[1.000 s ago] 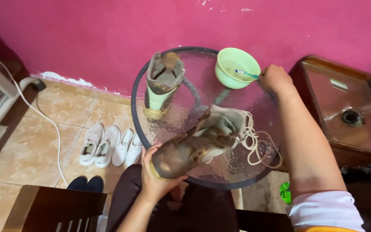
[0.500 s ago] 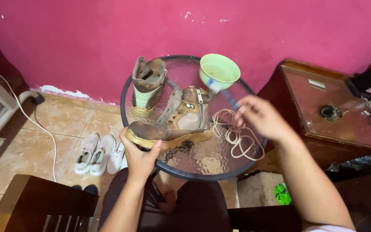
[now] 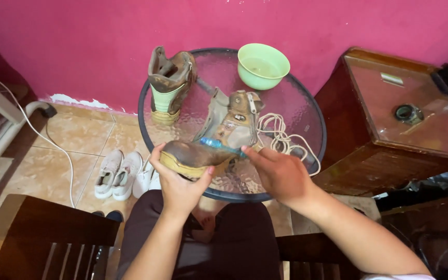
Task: The person scrubs a brown hiking boot with a toothbrush, repeatedly dipping the brush into a bowl of water. They clean the toe, sides, and upper parts of the boot while holding it on a glass table.
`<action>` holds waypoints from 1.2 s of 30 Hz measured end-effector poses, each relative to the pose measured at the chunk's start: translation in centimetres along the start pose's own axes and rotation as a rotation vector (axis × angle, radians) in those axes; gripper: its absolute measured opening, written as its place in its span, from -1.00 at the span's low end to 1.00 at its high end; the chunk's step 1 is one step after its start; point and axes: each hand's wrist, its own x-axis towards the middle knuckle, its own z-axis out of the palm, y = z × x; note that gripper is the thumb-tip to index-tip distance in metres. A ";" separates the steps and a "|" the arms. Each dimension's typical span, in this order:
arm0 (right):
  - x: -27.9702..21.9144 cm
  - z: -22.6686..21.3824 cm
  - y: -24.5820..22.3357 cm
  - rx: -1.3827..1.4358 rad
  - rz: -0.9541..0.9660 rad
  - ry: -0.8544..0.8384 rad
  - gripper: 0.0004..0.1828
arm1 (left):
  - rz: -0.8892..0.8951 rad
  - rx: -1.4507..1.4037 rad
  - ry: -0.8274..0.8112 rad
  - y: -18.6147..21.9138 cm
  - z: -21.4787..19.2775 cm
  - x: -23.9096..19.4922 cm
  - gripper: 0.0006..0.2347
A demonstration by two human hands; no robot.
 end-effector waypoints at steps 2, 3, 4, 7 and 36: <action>0.9 0.1 1.8 -0.278 -0.076 0.020 -0.70 | 0.016 0.005 -0.001 -0.3 -0.2 -0.2 0.01; 1.0 0.2 2.6 -0.561 -0.150 0.031 -0.70 | 0.028 0.004 -0.006 -0.5 -0.4 -0.5 0.02; 0.7 0.2 3.5 -0.554 -0.138 0.028 -0.70 | 0.026 0.013 -0.017 -0.3 -0.7 -0.9 0.02; 1.4 -0.9 3.8 0.084 0.162 -0.120 -0.68 | 0.036 0.016 -0.019 0.1 -0.3 -0.8 0.01; -0.7 0.1 4.8 0.553 0.022 0.011 -0.66 | 0.034 0.053 -0.024 -0.6 -0.1 -2.0 0.01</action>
